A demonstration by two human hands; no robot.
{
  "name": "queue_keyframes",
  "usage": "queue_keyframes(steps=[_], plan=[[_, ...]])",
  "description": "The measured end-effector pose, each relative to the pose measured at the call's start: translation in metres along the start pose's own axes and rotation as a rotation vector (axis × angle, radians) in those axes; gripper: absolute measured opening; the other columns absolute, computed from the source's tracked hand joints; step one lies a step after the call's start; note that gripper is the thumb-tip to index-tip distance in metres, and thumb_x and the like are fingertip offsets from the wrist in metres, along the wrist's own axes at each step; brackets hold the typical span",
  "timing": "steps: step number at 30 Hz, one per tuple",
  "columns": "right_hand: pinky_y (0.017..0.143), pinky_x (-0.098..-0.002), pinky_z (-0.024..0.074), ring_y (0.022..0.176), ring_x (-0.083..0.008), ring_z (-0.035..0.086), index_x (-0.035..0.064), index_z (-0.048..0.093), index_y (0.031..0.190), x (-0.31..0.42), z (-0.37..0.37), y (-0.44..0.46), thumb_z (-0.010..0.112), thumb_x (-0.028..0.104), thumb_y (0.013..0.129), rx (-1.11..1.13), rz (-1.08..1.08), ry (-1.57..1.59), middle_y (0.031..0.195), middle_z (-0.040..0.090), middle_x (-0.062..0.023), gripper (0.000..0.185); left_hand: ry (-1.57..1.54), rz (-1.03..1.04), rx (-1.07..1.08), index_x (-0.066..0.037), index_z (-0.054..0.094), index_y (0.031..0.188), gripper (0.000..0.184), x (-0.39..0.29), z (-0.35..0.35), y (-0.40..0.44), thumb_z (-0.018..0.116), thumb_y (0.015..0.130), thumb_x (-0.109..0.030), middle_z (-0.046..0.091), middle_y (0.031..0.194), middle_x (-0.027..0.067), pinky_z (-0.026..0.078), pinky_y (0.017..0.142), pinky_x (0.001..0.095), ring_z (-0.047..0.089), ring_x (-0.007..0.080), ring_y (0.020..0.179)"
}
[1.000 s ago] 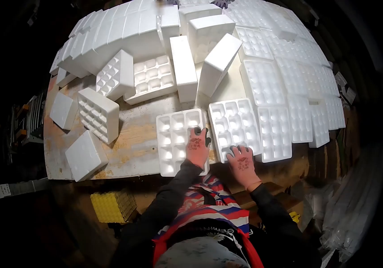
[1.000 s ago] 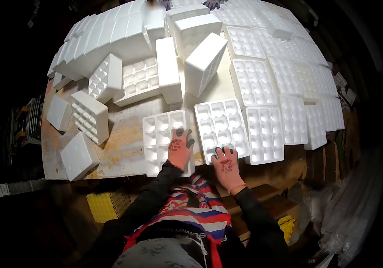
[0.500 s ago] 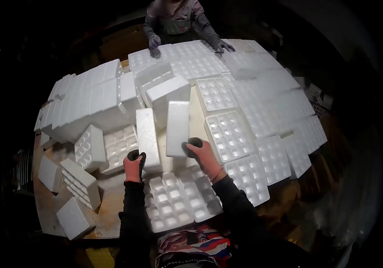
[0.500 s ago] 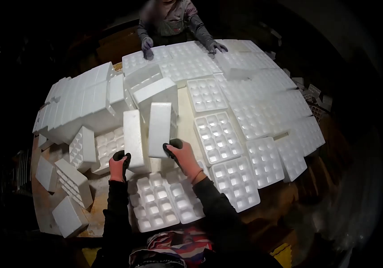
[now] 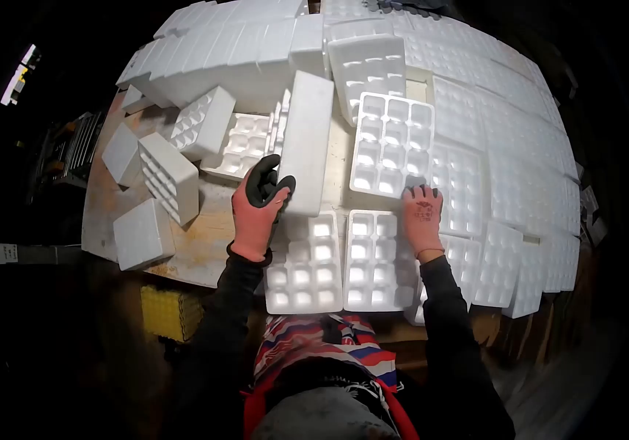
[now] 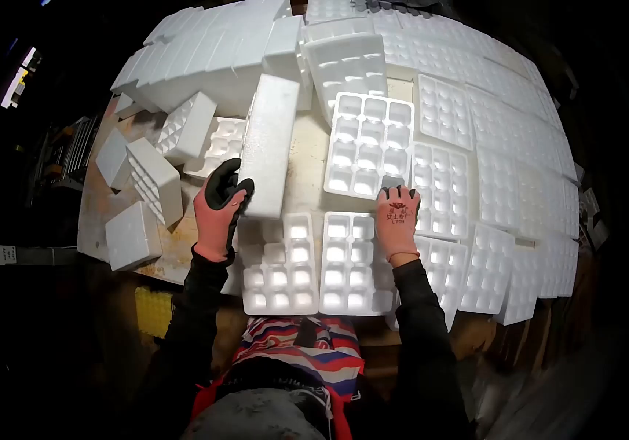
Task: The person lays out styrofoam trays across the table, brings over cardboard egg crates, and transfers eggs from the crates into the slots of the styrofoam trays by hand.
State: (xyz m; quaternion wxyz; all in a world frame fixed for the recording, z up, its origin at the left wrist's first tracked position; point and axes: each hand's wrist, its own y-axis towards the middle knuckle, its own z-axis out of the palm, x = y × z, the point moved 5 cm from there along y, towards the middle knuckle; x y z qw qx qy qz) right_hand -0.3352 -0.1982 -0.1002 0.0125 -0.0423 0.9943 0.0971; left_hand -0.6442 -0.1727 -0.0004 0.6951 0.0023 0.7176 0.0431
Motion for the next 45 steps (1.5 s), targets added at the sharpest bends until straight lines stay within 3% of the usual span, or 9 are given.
queue_keyframes(steps=[4,11,18,21,29,35,36,39,45], plan=[[0.096,-0.0455,0.0372,0.095,-0.0287,0.057,0.0077,0.068,0.079,-0.001,0.009,-0.006,0.056,0.008,0.075,0.132,0.031,-0.034,0.086,0.064,-0.0096,0.012,-0.215,0.096,-0.076,0.007,0.050,0.130,0.053,-0.051,-0.031,-0.028,0.066,0.080,0.006,0.058,0.123,0.0106,0.043,0.098,0.0285,0.054,0.0155,0.112],[0.095,-0.0439,0.0399,0.104,-0.0318,0.054,0.0042,0.061,0.112,0.058,-0.031,0.030,0.062,0.003,0.076,-0.071,-0.019,0.201,0.107,0.061,-0.0119,0.036,0.121,0.397,-0.569,0.007,0.042,0.138,0.061,-0.080,-0.207,-0.128,0.069,0.085,-0.006,0.049,0.138,0.0158,0.043,0.101,0.0346,0.048,0.0241,0.127],[0.089,-0.0450,0.0447,0.106,-0.0358,0.055,0.0056,0.045,0.135,0.419,-0.058,0.019,0.074,0.021,0.073,0.073,-0.763,0.604,0.135,0.046,-0.0201,0.071,0.351,0.173,-1.141,0.004,0.058,0.124,0.036,-0.012,-0.454,-0.201,0.050,0.090,0.010,0.063,0.120,0.0086,0.046,0.093,0.0275,0.057,0.0148,0.107],[0.072,-0.0430,0.0499,0.088,-0.0337,0.061,0.0179,0.050,0.135,0.555,-0.001,-0.003,0.054,0.011,0.083,0.101,-0.809,0.423,0.135,0.048,-0.0194,0.053,0.517,0.049,-1.190,0.002,0.060,0.122,0.034,0.027,-0.541,-0.209,0.052,0.089,0.008,0.064,0.117,0.0100,0.047,0.090,0.0291,0.059,0.0170,0.103],[0.083,-0.0374,0.0529,0.097,-0.0318,0.066,0.0006,0.059,0.120,0.672,-0.010,0.041,0.064,0.017,0.087,0.128,-0.330,0.943,0.118,0.062,-0.0214,0.037,0.685,-0.140,-1.083,-0.006,0.065,0.115,0.034,0.116,-0.722,-0.203,0.064,0.082,0.000,0.057,0.109,0.0180,0.048,0.086,0.0409,0.056,0.0349,0.097],[0.067,-0.0285,0.0536,0.076,-0.0184,0.068,-0.0093,0.062,0.105,0.743,0.001,0.051,0.060,0.033,0.095,0.931,0.341,2.000,0.092,0.069,-0.0145,0.044,1.192,-0.222,-0.746,-0.006,0.064,0.113,0.048,0.112,-0.724,-0.090,0.068,0.081,-0.041,0.053,0.110,0.0186,0.042,0.088,0.0471,0.053,0.0368,0.102],[0.065,-0.0307,0.0525,0.075,-0.0177,0.067,-0.0087,0.063,0.104,0.745,0.010,0.048,0.061,0.033,0.095,0.756,0.009,1.676,0.092,0.069,-0.0136,0.043,1.294,-0.305,-0.623,-0.005,0.063,0.114,0.051,0.113,-0.719,-0.075,0.064,0.084,-0.046,0.051,0.113,0.0191,0.041,0.087,0.0475,0.051,0.0364,0.104],[0.067,-0.0416,0.0494,0.076,-0.0361,0.065,0.0011,0.063,0.103,0.722,0.118,0.019,0.062,0.022,0.088,0.797,0.355,1.449,0.081,0.067,-0.0160,0.025,1.407,-0.521,-0.289,-0.005,0.063,0.111,0.062,0.144,-0.698,-0.049,0.060,0.081,-0.059,0.049,0.115,0.0178,0.038,0.089,0.0484,0.045,0.0345,0.111],[0.099,-0.0518,0.0351,0.119,-0.0418,0.044,0.0010,0.058,0.118,0.622,-0.120,0.099,0.072,0.016,0.072,-0.359,-0.063,0.250,0.123,0.053,-0.0201,0.050,1.492,-0.376,-0.408,-0.006,0.068,0.100,0.051,0.205,-0.688,-0.052,0.071,0.074,-0.050,0.049,0.117,0.0159,0.039,0.089,0.0485,0.045,0.0337,0.113]])
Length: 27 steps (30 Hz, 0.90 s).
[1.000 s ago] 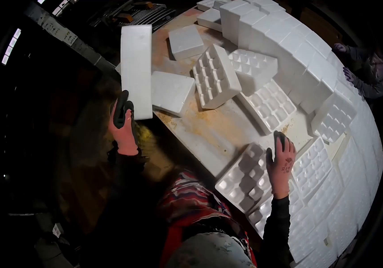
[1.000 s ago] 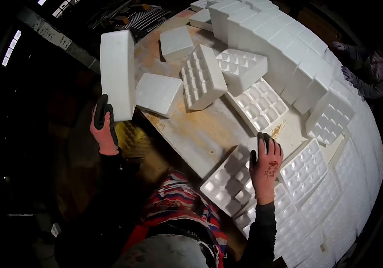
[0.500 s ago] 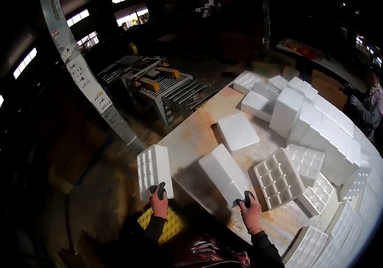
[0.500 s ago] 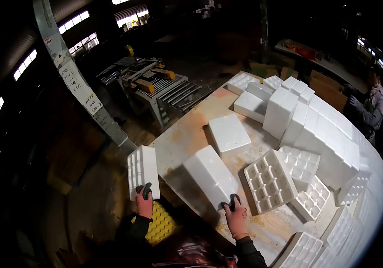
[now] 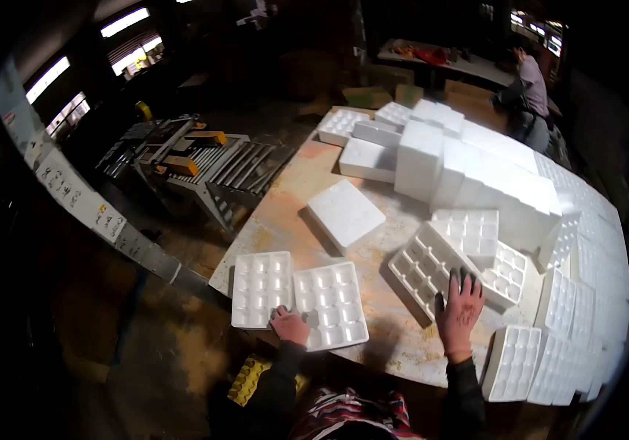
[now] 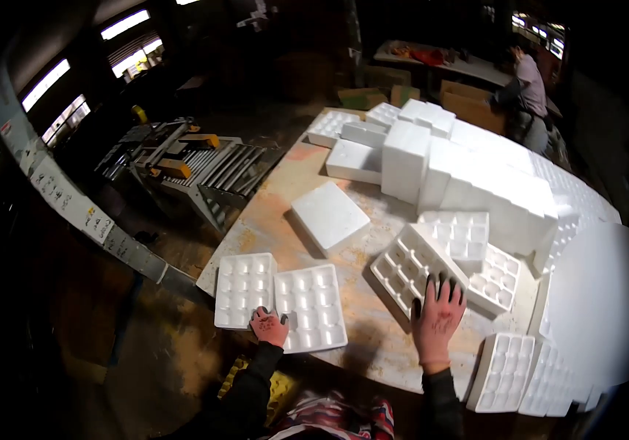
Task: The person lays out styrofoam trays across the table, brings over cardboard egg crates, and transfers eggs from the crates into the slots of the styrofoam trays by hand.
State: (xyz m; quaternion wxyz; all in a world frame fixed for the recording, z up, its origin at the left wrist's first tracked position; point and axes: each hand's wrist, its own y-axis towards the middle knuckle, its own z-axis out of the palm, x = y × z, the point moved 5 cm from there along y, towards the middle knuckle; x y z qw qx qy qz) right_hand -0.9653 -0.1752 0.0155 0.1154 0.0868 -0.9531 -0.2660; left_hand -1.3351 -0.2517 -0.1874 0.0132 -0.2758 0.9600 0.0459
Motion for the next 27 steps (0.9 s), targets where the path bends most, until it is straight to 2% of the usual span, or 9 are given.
queue_keyframes(steps=[2,3,5,9,14,20,22,24,27], plan=[[0.095,-0.0489,0.0380,0.117,-0.0391,0.046,0.0014,0.056,0.123,-0.057,0.023,0.019,0.073,0.020,0.071,-0.003,0.068,-0.212,0.124,0.054,-0.0183,0.058,-0.055,-0.020,-0.060,-0.005,0.070,0.091,0.043,0.001,-0.011,-0.003,0.073,0.073,-0.044,0.053,0.117,0.0178,0.041,0.088,0.0474,0.050,0.0355,0.111],[0.086,-0.0458,0.0425,0.110,-0.0335,0.053,0.0036,0.058,0.122,-0.091,0.050,0.019,0.071,0.022,0.073,0.247,0.160,-0.198,0.117,0.058,-0.0147,0.054,-0.022,0.029,-0.152,-0.006,0.070,0.092,0.039,0.001,-0.017,-0.004,0.071,0.074,-0.040,0.055,0.108,0.0174,0.045,0.085,0.0449,0.053,0.0356,0.101],[0.074,-0.0402,0.0470,0.091,-0.0271,0.063,0.0079,0.064,0.103,-0.123,0.078,0.006,0.057,0.015,0.083,0.201,0.134,-0.281,0.092,0.065,-0.0102,0.022,-0.155,0.004,-0.162,-0.005,0.071,0.095,0.040,0.004,-0.038,-0.006,0.073,0.074,-0.039,0.057,0.109,0.0190,0.047,0.086,0.0446,0.057,0.0366,0.101],[0.071,-0.0400,0.0496,0.088,-0.0289,0.062,0.0079,0.059,0.089,-0.112,0.040,-0.039,0.057,0.012,0.080,0.180,0.170,-0.112,0.088,0.061,-0.0106,0.010,-0.332,-0.051,-0.107,0.001,0.067,0.105,0.044,-0.004,-0.085,-0.031,0.073,0.079,-0.034,0.055,0.113,0.0183,0.047,0.087,0.0430,0.056,0.0367,0.102],[0.072,-0.0434,0.0501,0.088,-0.0327,0.062,0.0075,0.059,0.102,-0.111,-0.047,-0.167,0.071,0.021,0.076,0.385,0.561,0.133,0.093,0.062,-0.0122,0.031,-0.250,0.042,-0.018,-0.002,0.067,0.108,0.043,-0.050,-0.106,-0.086,0.074,0.078,-0.032,0.054,0.120,0.0216,0.046,0.091,0.0446,0.055,0.0374,0.107],[0.069,-0.0416,0.0500,0.086,-0.0308,0.063,0.0055,0.054,0.092,-0.184,-0.037,-0.264,0.071,0.025,0.079,0.559,0.789,-0.141,0.091,0.059,-0.0135,0.029,-0.165,0.320,0.104,-0.007,0.067,0.110,0.049,-0.156,-0.064,-0.118,0.077,0.073,-0.036,0.053,0.114,0.0187,0.046,0.088,0.0430,0.054,0.0340,0.107],[0.073,-0.0403,0.0496,0.090,-0.0303,0.062,0.0052,0.055,0.093,-0.193,-0.048,-0.241,0.070,0.027,0.080,0.571,0.732,-0.232,0.092,0.059,-0.0137,0.030,-0.092,0.486,0.079,-0.012,0.061,0.123,0.061,-0.181,-0.058,-0.123,0.074,0.073,-0.045,0.054,0.109,0.0166,0.041,0.092,0.0437,0.053,0.0316,0.106],[0.076,-0.0396,0.0485,0.089,-0.0298,0.060,0.0042,0.059,0.110,-0.208,-0.059,-0.200,0.069,0.024,0.082,0.327,0.641,-0.146,0.097,0.060,-0.0131,0.035,0.006,0.574,0.116,-0.015,0.057,0.130,0.064,-0.190,-0.066,-0.122,0.070,0.076,-0.047,0.057,0.105,0.0138,0.040,0.092,0.0420,0.055,0.0294,0.103],[0.084,-0.0388,0.0449,0.101,-0.0281,0.057,0.0072,0.060,0.118,-0.257,-0.038,-0.122,0.063,0.008,0.077,0.212,0.469,-0.124,0.107,0.060,-0.0111,0.041,0.105,0.546,0.239,-0.017,0.052,0.137,0.060,-0.215,-0.095,-0.101,0.068,0.083,-0.037,0.061,0.101,0.0105,0.041,0.088,0.0403,0.056,0.0265,0.097]])
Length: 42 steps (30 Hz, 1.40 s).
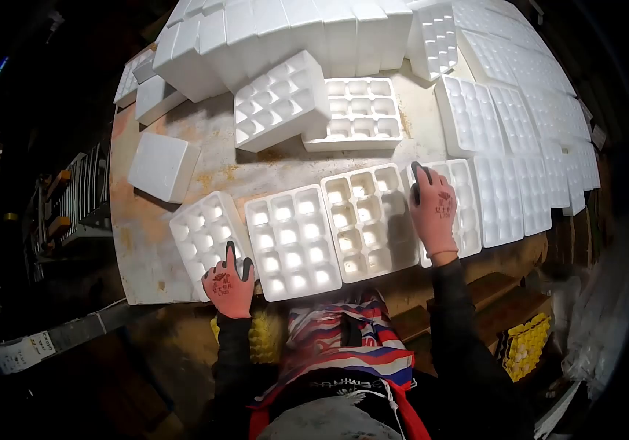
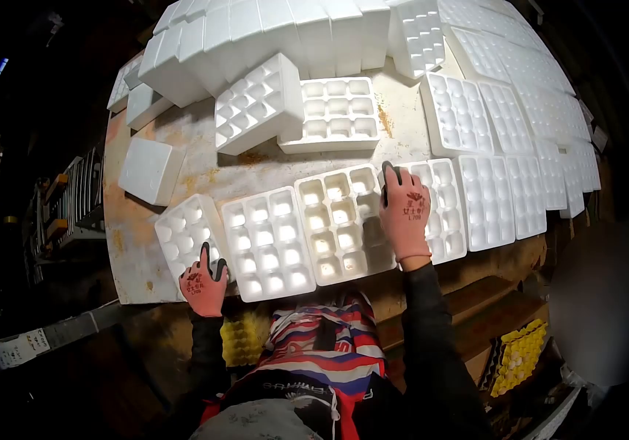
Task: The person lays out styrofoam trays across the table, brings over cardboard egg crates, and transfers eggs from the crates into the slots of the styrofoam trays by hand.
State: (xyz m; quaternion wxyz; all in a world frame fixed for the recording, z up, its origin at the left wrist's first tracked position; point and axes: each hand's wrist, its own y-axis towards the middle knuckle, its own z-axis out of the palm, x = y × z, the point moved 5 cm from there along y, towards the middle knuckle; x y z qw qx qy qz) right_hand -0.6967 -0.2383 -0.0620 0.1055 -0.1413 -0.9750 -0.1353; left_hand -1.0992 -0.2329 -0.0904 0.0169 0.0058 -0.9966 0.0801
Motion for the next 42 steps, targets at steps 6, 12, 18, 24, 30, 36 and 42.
queue_keyframes(steps=[6,12,18,24,30,36,42], plan=[[0.102,-0.0486,0.0330,0.117,-0.0318,0.048,0.0115,0.067,0.105,-0.045,0.103,0.117,0.059,0.007,0.078,0.180,-0.407,-0.218,0.119,0.056,-0.0129,0.029,-0.414,0.306,-0.460,-0.013,0.044,0.138,0.081,-0.151,-0.041,0.151,0.078,0.071,-0.044,0.039,0.136,0.0183,0.031,0.104,0.0484,0.034,0.0372,0.127],[0.103,-0.0447,0.0343,0.118,-0.0302,0.048,0.0064,0.066,0.078,-0.004,0.010,0.105,0.062,0.012,0.075,0.027,-0.543,-0.101,0.115,0.058,-0.0132,0.007,-0.523,0.083,-0.294,-0.006,0.063,0.108,0.050,-0.216,-0.026,0.226,0.075,0.074,-0.040,0.044,0.138,0.0148,0.031,0.106,0.0490,0.034,0.0358,0.131],[0.078,-0.0386,0.0416,0.097,-0.0262,0.053,0.0062,0.064,0.077,-0.009,-0.031,0.097,0.067,0.020,0.075,0.076,-0.378,-0.092,0.095,0.059,-0.0093,0.014,-0.816,0.357,-0.238,0.004,0.062,0.103,0.028,-0.131,-0.085,0.127,0.062,0.076,0.004,0.044,0.139,0.0135,0.046,0.095,0.0326,0.050,0.0277,0.122],[0.078,-0.0391,0.0421,0.095,-0.0259,0.055,0.0074,0.068,0.085,-0.012,0.049,0.112,0.067,0.031,0.081,0.093,-0.113,-0.179,0.092,0.062,-0.0076,0.024,-0.609,0.511,-0.185,-0.003,0.056,0.105,0.035,-0.152,-0.045,0.133,0.065,0.072,0.005,0.041,0.138,0.0200,0.041,0.102,0.0423,0.040,0.0402,0.129],[0.090,-0.0426,0.0409,0.109,-0.0305,0.053,0.0022,0.059,0.118,0.051,0.019,0.109,0.064,0.014,0.083,-0.144,-0.151,-0.039,0.120,0.057,-0.0127,0.037,-0.620,0.657,-0.243,-0.011,0.052,0.132,0.055,-0.130,-0.031,0.154,0.069,0.079,-0.012,0.041,0.141,0.0147,0.041,0.102,0.0431,0.044,0.0357,0.126],[0.093,-0.0434,0.0411,0.114,-0.0329,0.051,0.0061,0.054,0.124,0.275,0.035,0.204,0.070,0.024,0.080,-0.250,-0.619,0.316,0.124,0.054,-0.0148,0.050,-1.135,-0.889,-0.517,0.003,0.042,0.133,0.075,0.219,0.069,0.268,0.078,0.077,-0.032,0.053,0.123,0.0200,0.046,0.090,0.0462,0.054,0.0343,0.107],[0.100,-0.0492,0.0330,0.126,-0.0361,0.039,0.0088,0.053,0.129,0.469,0.132,0.353,0.071,0.044,0.078,-0.287,-0.623,-0.034,0.137,0.046,-0.0176,0.064,-2.092,-0.774,-0.327,0.001,0.067,0.082,0.011,0.267,0.106,0.312,0.074,0.075,-0.001,0.067,0.085,0.0059,0.053,0.066,0.0328,0.063,0.0206,0.072]])
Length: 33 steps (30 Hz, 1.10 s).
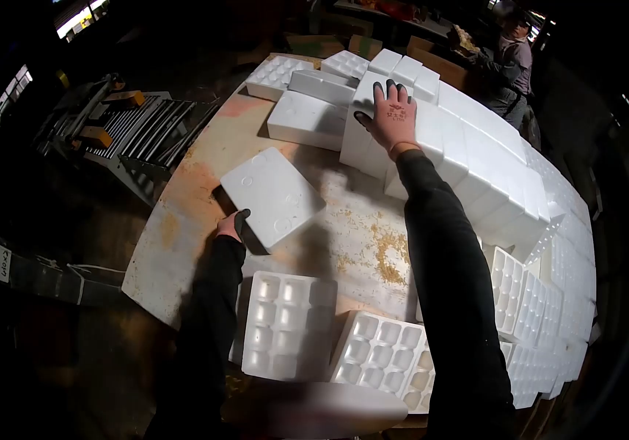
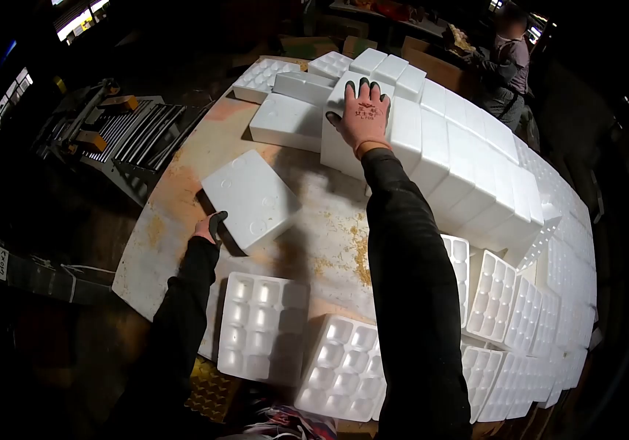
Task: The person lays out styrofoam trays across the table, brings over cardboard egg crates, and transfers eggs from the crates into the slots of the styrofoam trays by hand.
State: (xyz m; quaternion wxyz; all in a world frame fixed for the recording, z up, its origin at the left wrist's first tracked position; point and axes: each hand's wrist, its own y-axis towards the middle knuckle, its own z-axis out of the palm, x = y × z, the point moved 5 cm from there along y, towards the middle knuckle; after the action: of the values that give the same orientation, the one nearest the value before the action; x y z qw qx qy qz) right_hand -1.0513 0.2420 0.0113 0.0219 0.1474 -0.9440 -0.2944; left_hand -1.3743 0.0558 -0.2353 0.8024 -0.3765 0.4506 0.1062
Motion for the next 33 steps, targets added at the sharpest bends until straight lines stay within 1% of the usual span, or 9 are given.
queue_keyframes(steps=[4,11,14,17,21,26,29,31,33], plan=[[0.103,-0.0513,0.0291,0.126,-0.0401,0.038,0.0075,0.065,0.102,0.035,0.046,-0.007,0.072,0.045,0.076,0.002,-0.003,0.067,0.136,0.044,-0.0228,0.046,-0.039,-0.064,-0.016,0.001,0.066,0.091,0.034,0.015,-0.017,0.009,0.082,0.071,-0.022,0.064,0.082,0.0035,0.051,0.064,0.0323,0.060,0.0170,0.070],[0.097,-0.0434,0.0427,0.121,-0.0405,0.046,0.0037,0.051,0.113,0.092,0.020,-0.113,0.075,0.002,0.071,-0.219,0.262,0.696,0.137,0.040,-0.0216,0.049,0.201,-0.151,-0.123,0.005,0.064,0.097,0.055,0.058,0.018,0.033,0.087,0.065,-0.034,0.067,0.091,0.0096,0.051,0.073,0.0341,0.061,0.0195,0.076],[0.081,-0.0315,0.0526,0.114,-0.0250,0.054,0.0054,0.046,0.131,0.101,0.023,-0.136,0.070,-0.006,0.072,-0.176,0.352,1.134,0.137,0.037,-0.0139,0.065,-0.094,0.085,0.110,-0.007,0.068,0.086,0.021,0.023,0.045,-0.001,0.078,0.075,-0.021,0.064,0.077,0.0016,0.048,0.064,0.0320,0.058,0.0173,0.065],[0.079,-0.0272,0.0517,0.107,-0.0177,0.055,0.0044,0.044,0.137,0.113,0.030,-0.148,0.063,-0.008,0.071,0.004,0.466,1.382,0.129,0.051,-0.0084,0.069,-0.357,-0.400,0.269,-0.010,0.065,0.083,0.019,0.041,0.053,0.003,0.075,0.079,-0.025,0.059,0.070,0.0000,0.048,0.065,0.0319,0.056,0.0190,0.063],[0.074,-0.0252,0.0528,0.095,-0.0138,0.059,-0.0011,0.057,0.123,0.126,0.027,-0.147,0.058,-0.009,0.073,0.136,0.356,1.334,0.119,0.058,-0.0084,0.051,-0.554,-0.511,0.156,-0.020,0.061,0.082,0.019,0.017,0.074,-0.032,0.072,0.083,-0.035,0.050,0.062,-0.0022,0.047,0.054,0.0311,0.054,0.0163,0.058],[0.073,-0.0258,0.0535,0.091,-0.0138,0.061,-0.0062,0.059,0.116,0.111,0.011,-0.145,0.058,-0.008,0.075,0.010,0.570,1.694,0.108,0.061,-0.0058,0.041,-0.390,-0.481,0.486,-0.016,0.064,0.085,0.018,0.053,0.068,0.018,0.072,0.084,-0.031,0.053,0.064,-0.0029,0.044,0.046,0.0305,0.052,0.0126,0.054],[0.078,-0.0237,0.0504,0.094,-0.0121,0.060,-0.0067,0.059,0.116,0.115,-0.040,-0.140,0.058,-0.010,0.074,-0.020,0.378,1.493,0.113,0.058,-0.0047,0.042,-0.132,-0.042,0.476,-0.008,0.063,0.089,0.015,-0.020,0.058,-0.023,0.072,0.085,-0.018,0.059,0.072,-0.0013,0.047,0.055,0.0276,0.057,0.0130,0.066],[0.081,-0.0263,0.0497,0.097,-0.0167,0.059,-0.0047,0.059,0.116,0.140,-0.080,-0.139,0.058,-0.010,0.073,-0.037,0.222,1.374,0.117,0.057,-0.0097,0.043,0.135,0.760,0.332,0.000,0.065,0.096,0.021,-0.104,0.020,-0.052,0.074,0.081,-0.011,0.065,0.081,0.0020,0.049,0.066,0.0271,0.059,0.0107,0.073],[0.083,-0.0305,0.0496,0.101,-0.0251,0.058,-0.0026,0.060,0.115,0.180,-0.120,-0.147,0.059,-0.010,0.071,-0.115,-0.081,1.067,0.120,0.054,-0.0155,0.044,0.514,0.841,0.144,0.003,0.065,0.100,0.025,-0.199,-0.044,-0.120,0.073,0.081,-0.012,0.068,0.088,0.0055,0.049,0.074,0.0293,0.061,0.0159,0.076]])
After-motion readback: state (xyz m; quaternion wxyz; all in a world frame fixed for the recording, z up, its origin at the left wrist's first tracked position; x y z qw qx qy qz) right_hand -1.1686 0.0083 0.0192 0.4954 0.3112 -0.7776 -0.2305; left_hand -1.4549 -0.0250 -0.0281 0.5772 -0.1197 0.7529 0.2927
